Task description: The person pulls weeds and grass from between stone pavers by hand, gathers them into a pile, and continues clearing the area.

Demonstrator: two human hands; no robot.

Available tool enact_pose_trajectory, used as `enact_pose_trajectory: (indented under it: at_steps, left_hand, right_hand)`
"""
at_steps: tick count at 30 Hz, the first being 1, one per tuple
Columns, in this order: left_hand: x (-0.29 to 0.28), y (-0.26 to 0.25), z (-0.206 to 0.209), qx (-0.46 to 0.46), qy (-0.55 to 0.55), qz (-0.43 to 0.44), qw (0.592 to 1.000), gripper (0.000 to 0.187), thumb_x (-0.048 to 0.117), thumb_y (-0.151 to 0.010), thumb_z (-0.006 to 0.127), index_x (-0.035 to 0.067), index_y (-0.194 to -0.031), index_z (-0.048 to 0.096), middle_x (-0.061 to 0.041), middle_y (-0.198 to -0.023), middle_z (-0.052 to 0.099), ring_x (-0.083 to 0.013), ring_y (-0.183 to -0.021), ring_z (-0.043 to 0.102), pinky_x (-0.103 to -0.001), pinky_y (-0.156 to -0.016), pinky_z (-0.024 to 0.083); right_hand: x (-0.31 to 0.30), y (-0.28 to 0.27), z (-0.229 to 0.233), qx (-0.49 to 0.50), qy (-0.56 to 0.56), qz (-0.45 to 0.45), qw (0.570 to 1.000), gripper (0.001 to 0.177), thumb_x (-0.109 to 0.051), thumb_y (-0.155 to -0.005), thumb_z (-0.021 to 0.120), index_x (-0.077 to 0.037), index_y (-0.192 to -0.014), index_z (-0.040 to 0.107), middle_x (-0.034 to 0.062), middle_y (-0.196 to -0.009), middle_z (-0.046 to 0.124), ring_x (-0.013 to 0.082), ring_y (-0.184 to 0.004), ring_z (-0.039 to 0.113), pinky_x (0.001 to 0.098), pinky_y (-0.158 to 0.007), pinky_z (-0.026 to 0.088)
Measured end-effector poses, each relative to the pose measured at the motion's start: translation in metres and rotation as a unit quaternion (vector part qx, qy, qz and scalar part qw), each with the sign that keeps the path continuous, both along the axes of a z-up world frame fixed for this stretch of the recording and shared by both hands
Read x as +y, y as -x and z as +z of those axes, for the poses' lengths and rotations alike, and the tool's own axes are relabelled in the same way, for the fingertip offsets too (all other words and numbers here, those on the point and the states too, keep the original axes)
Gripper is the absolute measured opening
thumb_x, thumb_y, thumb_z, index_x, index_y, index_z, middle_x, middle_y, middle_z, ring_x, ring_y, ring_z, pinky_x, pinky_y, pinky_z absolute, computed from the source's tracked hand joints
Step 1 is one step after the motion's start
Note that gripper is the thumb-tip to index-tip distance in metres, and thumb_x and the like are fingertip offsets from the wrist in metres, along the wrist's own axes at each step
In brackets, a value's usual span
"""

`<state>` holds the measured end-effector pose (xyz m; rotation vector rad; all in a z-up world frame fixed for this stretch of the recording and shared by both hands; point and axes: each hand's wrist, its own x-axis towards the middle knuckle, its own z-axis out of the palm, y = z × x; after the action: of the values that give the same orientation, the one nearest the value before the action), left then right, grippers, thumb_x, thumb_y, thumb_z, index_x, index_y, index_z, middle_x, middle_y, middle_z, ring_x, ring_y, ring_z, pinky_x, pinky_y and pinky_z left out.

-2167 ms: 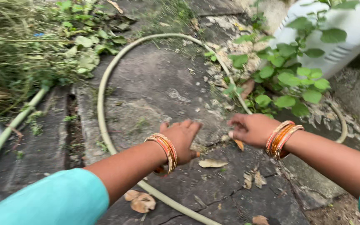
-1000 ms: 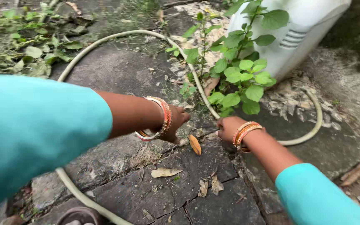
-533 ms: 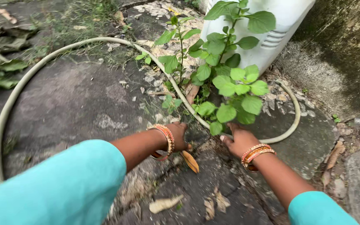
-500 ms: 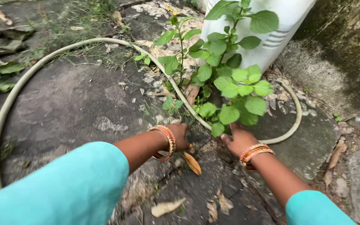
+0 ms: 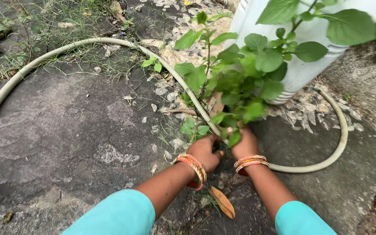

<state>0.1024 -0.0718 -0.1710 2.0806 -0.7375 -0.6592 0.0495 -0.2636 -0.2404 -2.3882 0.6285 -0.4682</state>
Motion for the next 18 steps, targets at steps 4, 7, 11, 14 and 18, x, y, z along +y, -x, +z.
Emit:
enact_pose_trajectory:
  at_steps: [4, 7, 11, 14, 18]
  left_hand:
    - [0.012, 0.004, -0.003, 0.005, 0.02, 0.013, 1.0, 0.045, 0.018, -0.082, 0.072, 0.009, -0.125, 0.065, -0.018, -0.114, 0.073, -0.0327, -0.108, 0.07, -0.041, -0.096, 0.053]
    - [0.02, -0.004, -0.002, -0.006, 0.013, 0.007, 1.0, 0.04, 0.016, -0.083, 0.071, 0.011, -0.122, 0.067, -0.015, -0.114, 0.074, -0.0316, -0.107, 0.071, -0.041, -0.095, 0.053]
    - [0.028, -0.011, 0.002, -0.027, -0.012, 0.007, 1.0, 0.036, 0.017, -0.086, 0.07, 0.01, -0.121, 0.067, -0.017, -0.11, 0.074, -0.0346, -0.105, 0.07, -0.043, -0.094, 0.054]
    - [0.041, -0.012, 0.005, -0.039, 0.02, 0.013, 0.999, 0.033, 0.015, -0.086, 0.07, 0.009, -0.118, 0.068, -0.018, -0.108, 0.074, -0.0347, -0.102, 0.071, -0.043, -0.092, 0.054]
    - [0.061, -0.019, 0.019, -0.035, -0.014, 0.011, 0.999, 0.024, 0.015, -0.086, 0.065, 0.013, -0.109, 0.071, -0.013, -0.102, 0.076, -0.0318, -0.098, 0.073, -0.043, -0.088, 0.055]
  right_hand:
    - [-0.023, -0.003, -0.035, -0.05, -0.058, -0.132, 0.988, 0.032, -0.035, -0.1, 0.065, -0.005, -0.111, 0.069, 0.0209, -0.101, 0.074, 0.0355, -0.091, 0.07, 0.0443, -0.078, 0.054]
    - [-0.026, 0.0, -0.038, -0.146, -0.197, -0.199, 0.949, 0.032, -0.034, -0.108, 0.058, -0.003, -0.107, 0.066, 0.0159, -0.093, 0.071, 0.0264, -0.077, 0.064, 0.0401, -0.065, 0.049]
    - [-0.014, 0.011, -0.024, -0.242, -0.464, -0.249, 0.815, 0.015, -0.021, -0.105, 0.054, -0.008, -0.102, 0.061, 0.0078, -0.083, 0.058, 0.0187, -0.059, 0.047, 0.037, -0.046, 0.037]
    - [-0.008, 0.03, -0.016, -0.225, -0.47, -0.357, 0.775, 0.016, -0.01, -0.099, 0.048, -0.015, -0.108, 0.061, 0.0062, -0.089, 0.063, 0.0141, -0.064, 0.056, 0.0354, -0.046, 0.038]
    - [0.0, 0.065, -0.007, -0.167, -0.47, -0.457, 0.736, 0.025, -0.011, -0.101, 0.04, -0.008, -0.103, 0.065, 0.0074, -0.085, 0.063, 0.017, -0.061, 0.052, 0.0372, -0.045, 0.04]
